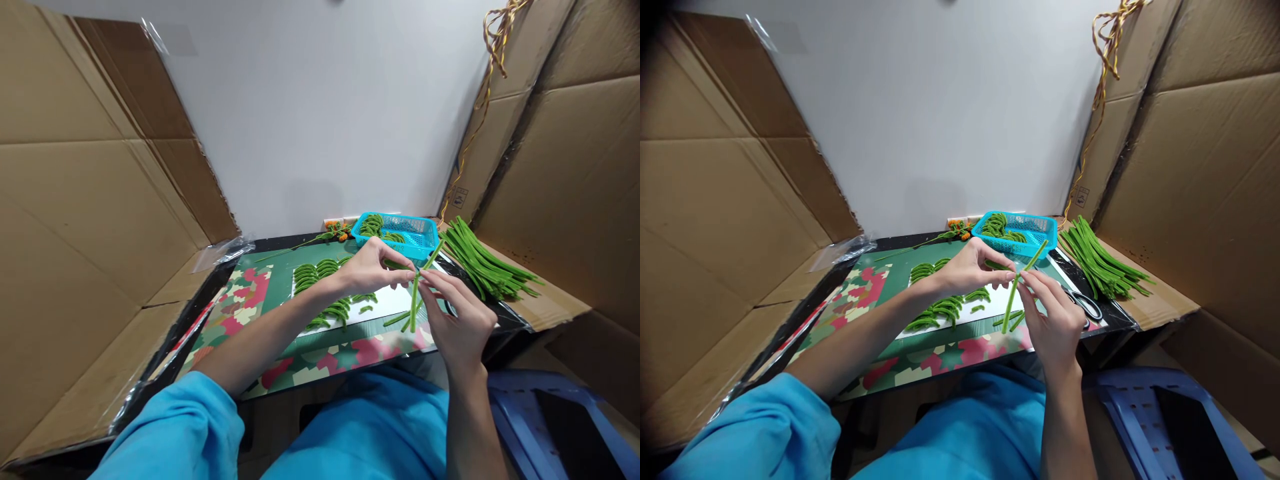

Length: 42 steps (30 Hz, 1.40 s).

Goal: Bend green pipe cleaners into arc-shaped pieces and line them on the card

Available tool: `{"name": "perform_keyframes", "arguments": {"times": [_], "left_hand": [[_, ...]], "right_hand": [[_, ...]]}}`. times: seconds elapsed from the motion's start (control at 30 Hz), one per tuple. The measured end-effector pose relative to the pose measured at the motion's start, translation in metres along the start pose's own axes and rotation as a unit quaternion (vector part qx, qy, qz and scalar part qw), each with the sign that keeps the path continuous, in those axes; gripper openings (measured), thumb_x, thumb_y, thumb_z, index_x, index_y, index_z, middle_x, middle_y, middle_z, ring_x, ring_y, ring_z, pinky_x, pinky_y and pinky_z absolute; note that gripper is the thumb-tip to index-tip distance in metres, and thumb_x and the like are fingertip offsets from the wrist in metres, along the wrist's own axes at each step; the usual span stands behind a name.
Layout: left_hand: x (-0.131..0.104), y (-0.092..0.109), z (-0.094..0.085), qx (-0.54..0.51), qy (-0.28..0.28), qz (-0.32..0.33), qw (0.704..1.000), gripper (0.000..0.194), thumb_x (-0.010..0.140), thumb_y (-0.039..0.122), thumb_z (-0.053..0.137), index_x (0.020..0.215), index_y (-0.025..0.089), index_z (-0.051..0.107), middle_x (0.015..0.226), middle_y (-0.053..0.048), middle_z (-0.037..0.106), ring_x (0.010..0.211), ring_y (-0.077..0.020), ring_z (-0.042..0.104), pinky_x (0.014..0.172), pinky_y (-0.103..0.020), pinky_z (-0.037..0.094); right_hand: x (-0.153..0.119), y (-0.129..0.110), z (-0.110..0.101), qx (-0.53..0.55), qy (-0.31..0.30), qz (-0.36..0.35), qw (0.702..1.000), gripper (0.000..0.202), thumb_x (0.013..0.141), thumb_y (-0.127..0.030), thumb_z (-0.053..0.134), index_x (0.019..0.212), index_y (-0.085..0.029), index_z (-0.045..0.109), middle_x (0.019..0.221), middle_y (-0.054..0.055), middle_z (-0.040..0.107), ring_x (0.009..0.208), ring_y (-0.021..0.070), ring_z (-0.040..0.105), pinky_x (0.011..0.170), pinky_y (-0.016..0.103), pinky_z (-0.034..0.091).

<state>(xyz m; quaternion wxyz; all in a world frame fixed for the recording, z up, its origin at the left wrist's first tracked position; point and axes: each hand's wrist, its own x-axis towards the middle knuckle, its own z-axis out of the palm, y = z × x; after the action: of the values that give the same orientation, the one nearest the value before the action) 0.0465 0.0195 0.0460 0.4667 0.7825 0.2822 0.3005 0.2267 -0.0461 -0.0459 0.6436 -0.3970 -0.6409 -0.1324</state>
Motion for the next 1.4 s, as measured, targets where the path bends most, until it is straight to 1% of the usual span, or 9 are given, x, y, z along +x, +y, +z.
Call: {"name": "perform_keyframes", "arguments": {"times": [0.3,0.5,0.67,0.87,0.93,1.03,1.13,1.27,1.4], "left_hand": [[-0.006,0.007,0.009,0.106,0.052,0.131,0.984,0.018,0.088,0.028,0.078,0.090,0.012,0.084,0.083,-0.010,0.079,0.073,-0.0172,0.067,0.066,-0.030,0.052],[-0.006,0.003,0.014,0.174,0.056,0.197,0.963,0.018,0.094,0.025,0.068,0.090,0.014,0.082,0.078,-0.007,0.074,0.069,-0.0158,0.061,0.069,-0.032,0.048],[-0.008,-0.001,0.012,0.350,0.030,0.226,0.909,0.025,0.100,0.027,0.056,0.092,0.020,0.079,0.077,-0.005,0.071,0.071,-0.0172,0.060,0.083,-0.036,0.044],[-0.011,-0.001,0.016,0.432,-0.014,0.268,0.861,0.029,0.102,0.020,0.047,0.087,0.020,0.072,0.076,-0.006,0.068,0.074,-0.0185,0.058,0.085,-0.036,0.043],[-0.010,0.000,0.017,0.444,-0.026,0.265,0.855,0.026,0.100,0.019,0.049,0.088,0.021,0.072,0.075,-0.006,0.067,0.074,-0.0193,0.057,0.086,-0.037,0.043],[-0.008,0.000,0.014,0.404,-0.011,0.243,0.882,0.025,0.101,0.022,0.051,0.089,0.020,0.073,0.077,-0.005,0.068,0.074,-0.0185,0.058,0.087,-0.037,0.044],[-0.004,0.000,0.009,0.293,0.028,0.190,0.937,0.024,0.105,0.030,0.055,0.095,0.018,0.074,0.083,-0.005,0.070,0.075,-0.0162,0.060,0.080,-0.033,0.046],[-0.001,0.003,0.005,0.165,0.040,0.117,0.979,0.027,0.105,0.038,0.059,0.098,0.015,0.070,0.080,-0.002,0.066,0.072,-0.0134,0.058,0.069,-0.027,0.045],[-0.002,0.007,0.005,0.159,0.012,0.111,0.981,0.029,0.104,0.040,0.062,0.098,0.014,0.072,0.087,-0.003,0.069,0.077,-0.0136,0.058,0.071,-0.026,0.044]], "right_hand": [[0.004,-0.004,-0.001,0.037,-0.002,0.021,0.999,0.017,0.099,-0.013,0.070,0.106,-0.023,0.082,0.101,0.005,0.083,0.087,0.0201,0.080,0.081,0.032,0.064],[0.005,-0.008,0.000,0.123,-0.013,0.129,0.984,0.012,0.099,-0.023,0.070,0.099,-0.022,0.082,0.091,0.005,0.082,0.076,0.0205,0.077,0.071,0.033,0.062],[0.008,-0.006,0.000,0.256,-0.068,0.284,0.922,0.022,0.094,-0.038,0.079,0.085,-0.017,0.080,0.060,0.001,0.070,0.051,0.0181,0.067,0.053,0.029,0.054],[0.012,0.001,-0.002,0.429,-0.136,0.392,0.802,0.033,0.085,-0.047,0.084,0.077,-0.016,0.074,0.056,-0.002,0.061,0.038,0.0120,0.052,0.035,0.026,0.046],[0.012,0.001,-0.002,0.441,-0.146,0.409,0.785,0.035,0.083,-0.049,0.084,0.080,-0.016,0.075,0.055,-0.003,0.059,0.037,0.0117,0.051,0.033,0.025,0.044],[0.013,-0.003,-0.002,0.400,-0.112,0.399,0.818,0.033,0.083,-0.047,0.086,0.081,-0.015,0.076,0.062,0.000,0.066,0.041,0.0130,0.058,0.039,0.026,0.050],[0.012,-0.006,-0.001,0.295,-0.056,0.345,0.889,0.026,0.089,-0.041,0.083,0.084,-0.016,0.078,0.062,0.001,0.070,0.045,0.0156,0.064,0.046,0.027,0.054],[0.009,-0.006,-0.001,0.136,0.023,0.171,0.975,0.011,0.094,-0.027,0.079,0.104,-0.021,0.080,0.093,0.006,0.080,0.070,0.0189,0.076,0.060,0.030,0.063],[0.007,-0.001,-0.002,0.029,0.026,0.017,0.999,0.026,0.097,-0.014,0.071,0.118,-0.028,0.080,0.109,0.006,0.081,0.090,0.0201,0.079,0.078,0.033,0.067]]}}
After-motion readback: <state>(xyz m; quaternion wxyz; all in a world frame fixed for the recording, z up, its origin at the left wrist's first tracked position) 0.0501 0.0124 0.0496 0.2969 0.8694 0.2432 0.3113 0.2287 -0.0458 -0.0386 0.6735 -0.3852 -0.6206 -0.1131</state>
